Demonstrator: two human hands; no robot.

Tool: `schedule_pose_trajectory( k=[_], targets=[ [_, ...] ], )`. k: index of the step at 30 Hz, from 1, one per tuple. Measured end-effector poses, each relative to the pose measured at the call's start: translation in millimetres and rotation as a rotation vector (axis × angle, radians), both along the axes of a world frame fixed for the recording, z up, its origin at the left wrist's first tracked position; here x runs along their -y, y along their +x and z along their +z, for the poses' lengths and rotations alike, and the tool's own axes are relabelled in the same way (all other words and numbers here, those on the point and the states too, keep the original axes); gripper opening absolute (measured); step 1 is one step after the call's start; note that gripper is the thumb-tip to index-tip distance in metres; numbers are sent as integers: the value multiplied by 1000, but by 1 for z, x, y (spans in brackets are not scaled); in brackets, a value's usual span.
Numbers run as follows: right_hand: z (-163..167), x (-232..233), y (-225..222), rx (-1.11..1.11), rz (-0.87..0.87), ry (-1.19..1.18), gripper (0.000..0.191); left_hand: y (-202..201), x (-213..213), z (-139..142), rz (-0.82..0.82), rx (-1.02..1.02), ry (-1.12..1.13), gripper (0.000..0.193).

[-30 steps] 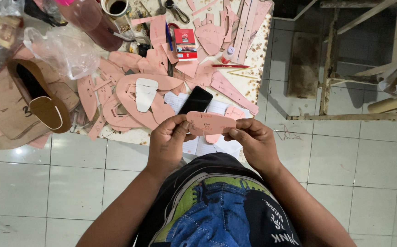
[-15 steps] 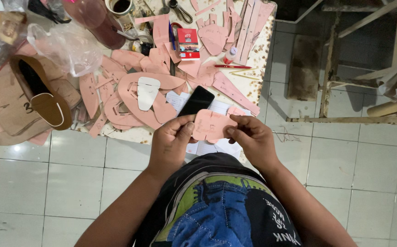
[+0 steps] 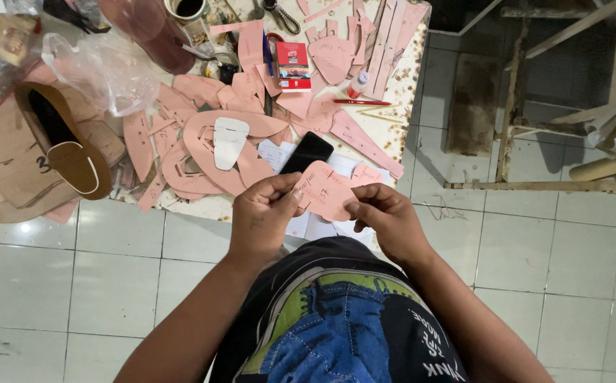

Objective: The person sorts pink shoe pattern pieces on a low table, picks up several pieces, and then traces one pattern onto a black sheet using a blue pen. The person handles multiple pattern pieces and a pen during the task.

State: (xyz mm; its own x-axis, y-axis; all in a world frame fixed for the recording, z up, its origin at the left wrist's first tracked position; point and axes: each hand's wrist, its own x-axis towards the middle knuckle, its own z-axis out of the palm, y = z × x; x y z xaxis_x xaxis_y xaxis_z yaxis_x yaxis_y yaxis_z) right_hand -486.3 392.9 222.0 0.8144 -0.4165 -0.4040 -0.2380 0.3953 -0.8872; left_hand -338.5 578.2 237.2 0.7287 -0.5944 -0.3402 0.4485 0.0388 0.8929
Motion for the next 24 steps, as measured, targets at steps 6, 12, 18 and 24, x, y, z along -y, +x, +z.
schedule_pose_trajectory(
  k=[6,12,18,24],
  targets=[
    [-8,-2,-3,-49,-9,23,16,0,-1,-6,-19,-15,14,30],
    [-9,-2,-4,-111,-11,45,11,-2,-1,-12,-20,-85,-42,34],
    [-6,6,-4,-143,-311,239,12,-2,-2,-19,26,-35,-24,35],
    [-16,13,-16,-199,-397,140,14,-2,1,-32,24,-24,33,39]
  ],
)
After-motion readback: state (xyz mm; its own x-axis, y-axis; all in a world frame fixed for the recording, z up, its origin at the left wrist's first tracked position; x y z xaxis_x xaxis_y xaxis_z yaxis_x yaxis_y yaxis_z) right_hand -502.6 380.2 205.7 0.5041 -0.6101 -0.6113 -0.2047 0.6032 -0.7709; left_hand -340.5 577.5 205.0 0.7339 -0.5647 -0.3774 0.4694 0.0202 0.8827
